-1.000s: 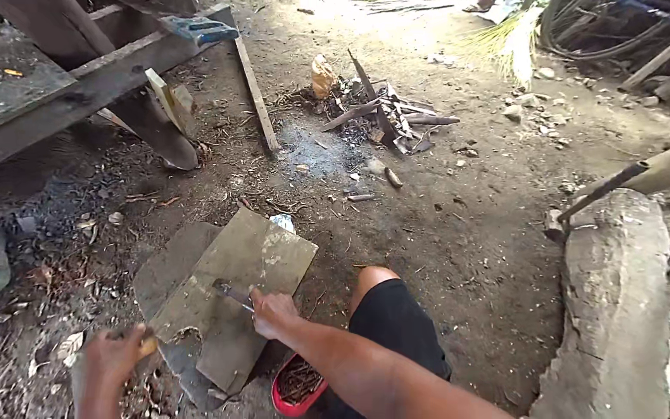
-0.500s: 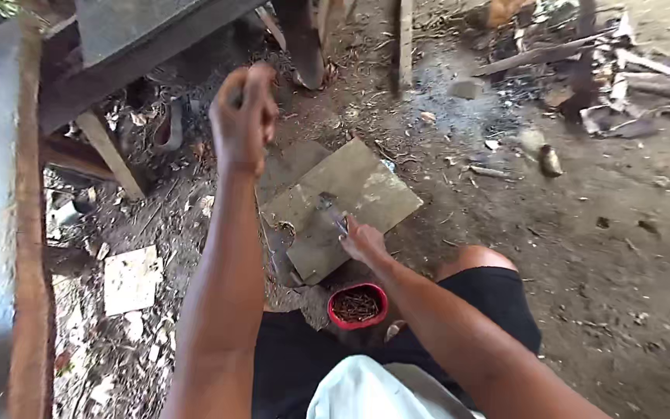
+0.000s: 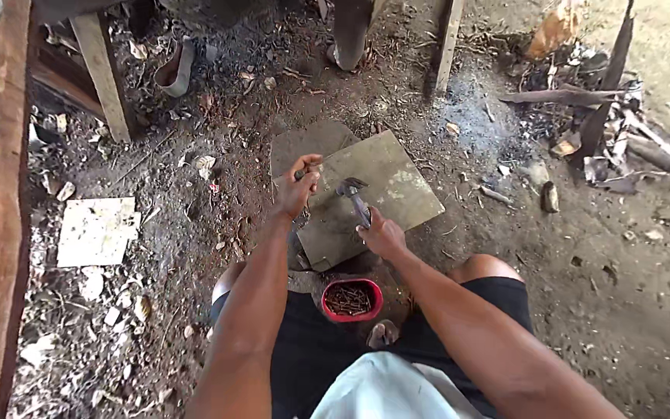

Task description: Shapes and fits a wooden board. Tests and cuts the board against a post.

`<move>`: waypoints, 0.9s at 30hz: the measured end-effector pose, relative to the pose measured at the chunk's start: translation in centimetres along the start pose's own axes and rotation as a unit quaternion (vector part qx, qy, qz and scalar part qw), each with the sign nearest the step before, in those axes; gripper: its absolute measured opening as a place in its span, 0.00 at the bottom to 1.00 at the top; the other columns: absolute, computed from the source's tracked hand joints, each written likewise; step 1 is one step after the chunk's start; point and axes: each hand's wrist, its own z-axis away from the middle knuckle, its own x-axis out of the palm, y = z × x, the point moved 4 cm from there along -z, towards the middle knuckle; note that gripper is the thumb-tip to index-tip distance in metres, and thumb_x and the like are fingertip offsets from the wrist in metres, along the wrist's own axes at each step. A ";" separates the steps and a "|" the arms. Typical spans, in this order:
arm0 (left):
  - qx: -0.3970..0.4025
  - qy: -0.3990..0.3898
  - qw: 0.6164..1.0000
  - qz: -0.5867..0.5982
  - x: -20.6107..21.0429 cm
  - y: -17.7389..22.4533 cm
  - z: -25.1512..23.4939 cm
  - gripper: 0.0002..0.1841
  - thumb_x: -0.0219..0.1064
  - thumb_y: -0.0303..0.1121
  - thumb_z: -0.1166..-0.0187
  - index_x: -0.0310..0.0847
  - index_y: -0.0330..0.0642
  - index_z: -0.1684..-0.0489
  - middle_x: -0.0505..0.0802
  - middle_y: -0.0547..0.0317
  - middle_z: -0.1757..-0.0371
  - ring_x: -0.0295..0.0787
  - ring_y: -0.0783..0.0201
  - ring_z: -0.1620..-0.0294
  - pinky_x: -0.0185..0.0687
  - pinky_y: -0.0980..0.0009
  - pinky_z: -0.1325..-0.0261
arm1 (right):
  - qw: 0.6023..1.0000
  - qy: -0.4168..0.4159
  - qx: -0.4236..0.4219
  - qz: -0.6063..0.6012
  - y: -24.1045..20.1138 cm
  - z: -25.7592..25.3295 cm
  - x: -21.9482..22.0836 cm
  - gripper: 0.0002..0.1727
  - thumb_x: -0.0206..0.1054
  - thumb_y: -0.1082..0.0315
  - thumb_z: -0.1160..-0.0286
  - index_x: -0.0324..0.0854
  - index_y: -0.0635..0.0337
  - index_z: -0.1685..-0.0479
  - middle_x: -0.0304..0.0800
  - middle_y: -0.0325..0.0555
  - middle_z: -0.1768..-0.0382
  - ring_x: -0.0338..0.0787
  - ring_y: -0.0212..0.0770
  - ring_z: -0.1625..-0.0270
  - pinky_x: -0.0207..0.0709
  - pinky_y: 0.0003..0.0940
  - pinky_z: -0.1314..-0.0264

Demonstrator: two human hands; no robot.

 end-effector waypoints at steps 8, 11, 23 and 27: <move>0.051 0.097 0.992 0.071 -1.2 0.5 0.7 0.12 0.57 0.34 0.16 0.87 0.42 0.50 0.79 0.72 0.78 0.66 0.77 0.84 0.65 0.78 0.79 | 1.000 0.001 0.015 0.016 -0.5 0.2 0.0 0.36 0.65 0.45 0.21 0.65 0.43 0.14 0.93 0.55 0.46 0.92 0.60 0.43 0.81 0.66 0.42; 0.076 0.135 0.982 0.109 -0.7 -0.3 1.0 0.14 0.57 0.40 0.13 0.88 0.43 0.57 0.77 0.74 0.81 0.65 0.77 0.86 0.64 0.78 0.81 | 1.000 0.001 0.016 0.022 -0.4 0.1 0.1 0.36 0.65 0.44 0.22 0.66 0.44 0.14 0.93 0.55 0.47 0.92 0.60 0.43 0.81 0.66 0.42; 0.105 0.203 0.971 0.074 -1.1 -0.5 1.7 0.18 0.55 0.44 0.11 0.84 0.44 0.68 0.78 0.72 0.82 0.68 0.76 0.86 0.68 0.76 0.81 | 1.000 -0.003 0.023 0.019 -0.3 0.2 0.4 0.36 0.65 0.43 0.21 0.66 0.45 0.14 0.92 0.56 0.46 0.91 0.60 0.42 0.80 0.66 0.41; 0.045 0.230 0.971 0.056 0.3 -4.6 1.6 0.16 0.62 0.43 0.14 0.84 0.45 0.70 0.84 0.70 0.76 0.74 0.76 0.80 0.75 0.75 0.73 | 1.000 -0.004 0.020 0.021 -0.4 0.2 0.4 0.36 0.65 0.43 0.21 0.65 0.44 0.14 0.93 0.55 0.47 0.92 0.59 0.43 0.81 0.65 0.41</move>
